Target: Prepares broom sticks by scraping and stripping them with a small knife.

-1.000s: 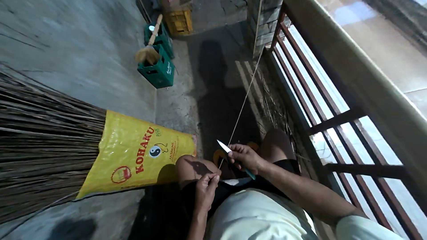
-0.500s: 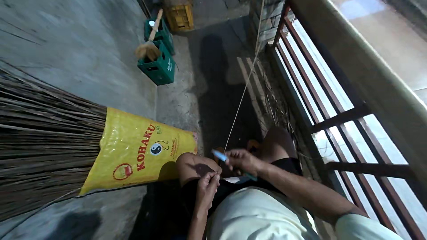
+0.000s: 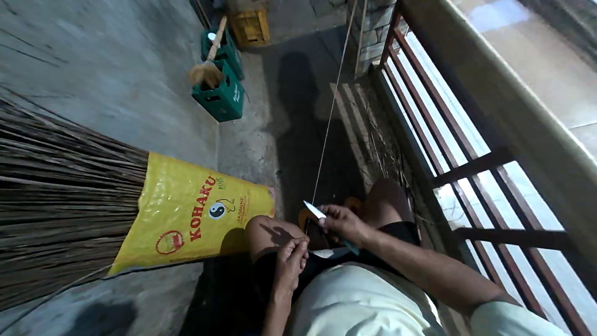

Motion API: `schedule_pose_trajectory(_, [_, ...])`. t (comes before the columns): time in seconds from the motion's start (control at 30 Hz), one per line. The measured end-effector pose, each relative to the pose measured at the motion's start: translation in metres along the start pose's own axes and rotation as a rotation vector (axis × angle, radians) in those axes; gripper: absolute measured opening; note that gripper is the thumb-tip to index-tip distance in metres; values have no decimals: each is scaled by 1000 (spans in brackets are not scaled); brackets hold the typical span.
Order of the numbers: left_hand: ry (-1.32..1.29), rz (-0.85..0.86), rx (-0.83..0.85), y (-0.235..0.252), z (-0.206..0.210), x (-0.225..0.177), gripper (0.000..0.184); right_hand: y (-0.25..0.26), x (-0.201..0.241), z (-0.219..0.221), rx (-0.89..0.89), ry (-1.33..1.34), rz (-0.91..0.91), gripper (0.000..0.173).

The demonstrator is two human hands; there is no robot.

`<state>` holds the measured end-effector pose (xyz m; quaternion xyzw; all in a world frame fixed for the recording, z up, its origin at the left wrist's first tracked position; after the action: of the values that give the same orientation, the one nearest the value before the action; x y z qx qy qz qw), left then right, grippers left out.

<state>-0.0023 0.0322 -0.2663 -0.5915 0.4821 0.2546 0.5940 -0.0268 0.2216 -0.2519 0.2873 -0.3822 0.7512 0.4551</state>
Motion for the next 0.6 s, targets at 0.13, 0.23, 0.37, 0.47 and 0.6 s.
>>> schedule_pose_trajectory(0.13, [21,17,57,-3,10,-7,16,-2,-26,15,-108,27,-82,22])
schedule_pose_trajectory(0.23, [93,8,82,-11,16,-8,20,-2,-9,6,-243,38,-199,18])
schedule_pose_trajectory(0.37, [154,33,139,-14,25,-4,20,-8,17,-14,-266,-104,-316,23])
schedule_pose_trajectory(0.47, [168,80,195,-8,31,2,18,-18,43,-21,-243,-179,-430,25])
schedule_pose_trajectory(0.6, [180,184,274,0,40,1,18,-36,88,-34,-362,-142,-576,20])
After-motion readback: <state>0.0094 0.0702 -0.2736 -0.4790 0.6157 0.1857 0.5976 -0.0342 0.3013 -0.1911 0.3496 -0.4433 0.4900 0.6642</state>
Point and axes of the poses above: each hand's wrist, its own y-axis towards the middle knuckle, its own z-axis out of the palm, x = y × z, the point moved 7 cm from there along y, towards the middle knuckle, and after that the axes turned 12 degrees about y, right-handed, at the moved point
